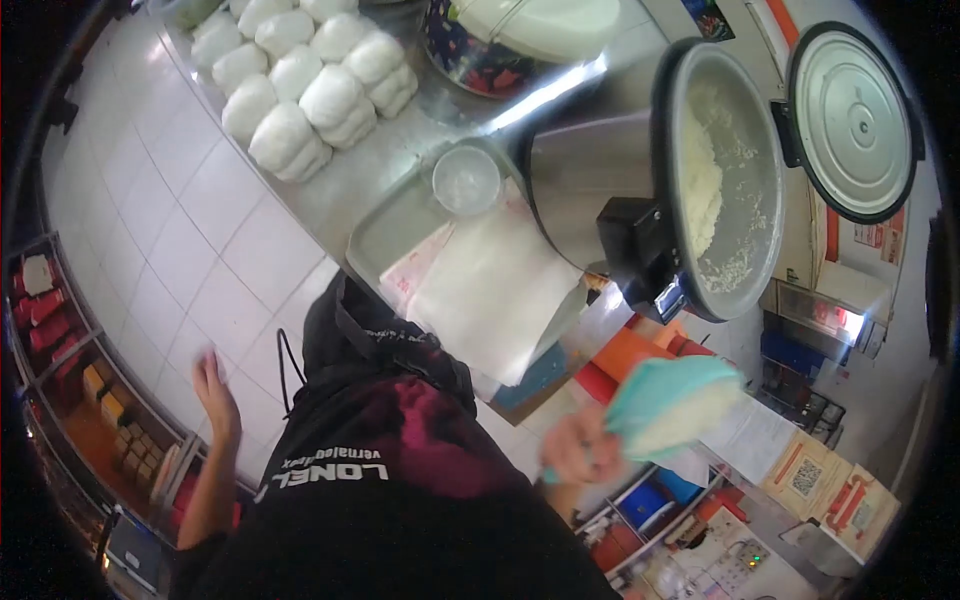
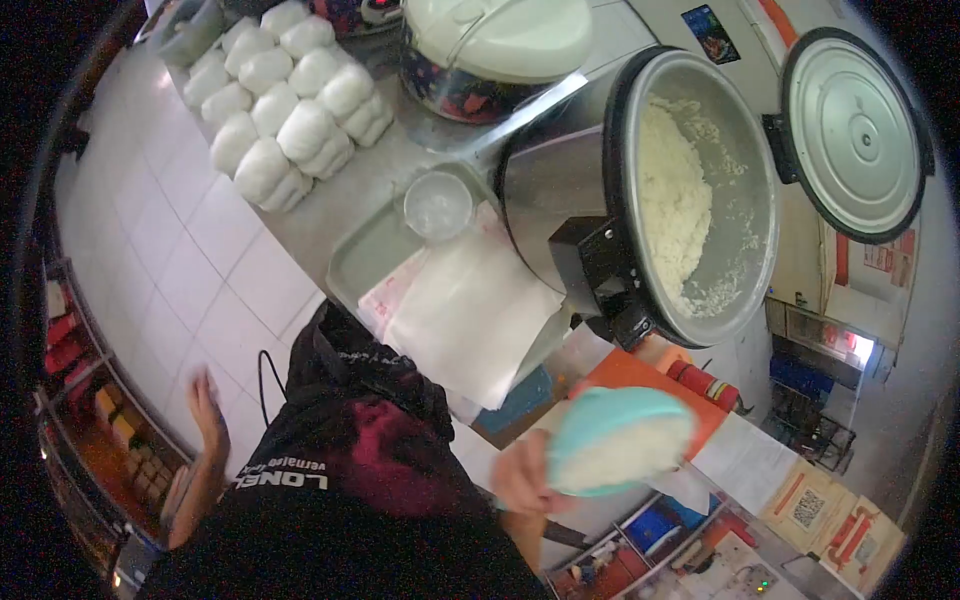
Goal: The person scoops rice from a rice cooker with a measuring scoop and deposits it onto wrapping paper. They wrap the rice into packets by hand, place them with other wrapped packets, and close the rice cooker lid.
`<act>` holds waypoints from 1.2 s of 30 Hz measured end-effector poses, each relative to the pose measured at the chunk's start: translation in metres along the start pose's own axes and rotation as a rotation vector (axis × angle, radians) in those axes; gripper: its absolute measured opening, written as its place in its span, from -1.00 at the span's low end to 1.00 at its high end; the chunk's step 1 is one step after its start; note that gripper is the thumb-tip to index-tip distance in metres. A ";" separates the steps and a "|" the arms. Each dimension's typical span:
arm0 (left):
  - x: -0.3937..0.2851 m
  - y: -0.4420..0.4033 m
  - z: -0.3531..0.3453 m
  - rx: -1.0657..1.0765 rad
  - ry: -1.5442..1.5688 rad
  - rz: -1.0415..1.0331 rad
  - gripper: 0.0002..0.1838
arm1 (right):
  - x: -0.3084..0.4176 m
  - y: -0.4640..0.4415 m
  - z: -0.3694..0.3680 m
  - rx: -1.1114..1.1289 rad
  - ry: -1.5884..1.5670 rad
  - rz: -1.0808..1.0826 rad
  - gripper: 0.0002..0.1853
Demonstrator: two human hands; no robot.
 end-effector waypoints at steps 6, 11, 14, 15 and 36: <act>0.162 0.121 0.068 -0.025 0.020 0.676 -0.58 | -0.074 0.031 0.077 -0.332 -0.161 -0.093 -0.81; 0.207 0.163 -0.039 0.139 0.163 0.730 -0.58 | -0.053 0.038 0.101 -0.479 -0.126 -0.024 -0.75; 0.222 0.185 -0.040 0.160 0.196 0.753 -0.59 | -0.054 0.038 0.110 -0.577 -0.125 0.000 -0.77; 0.226 0.192 -0.033 0.158 0.200 0.761 -0.59 | -0.058 0.043 0.117 -0.562 -0.110 0.016 -0.83; 0.180 0.221 -0.091 0.417 0.393 0.847 -0.59 | -0.096 0.115 0.176 -0.920 0.001 -0.127 -0.63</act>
Point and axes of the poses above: each hand's wrist, its own y-axis away from the middle knuckle, its own z-axis out of the back of the hand, x = y × z, the point moved 10 cm from there along -y, towards the middle knuckle
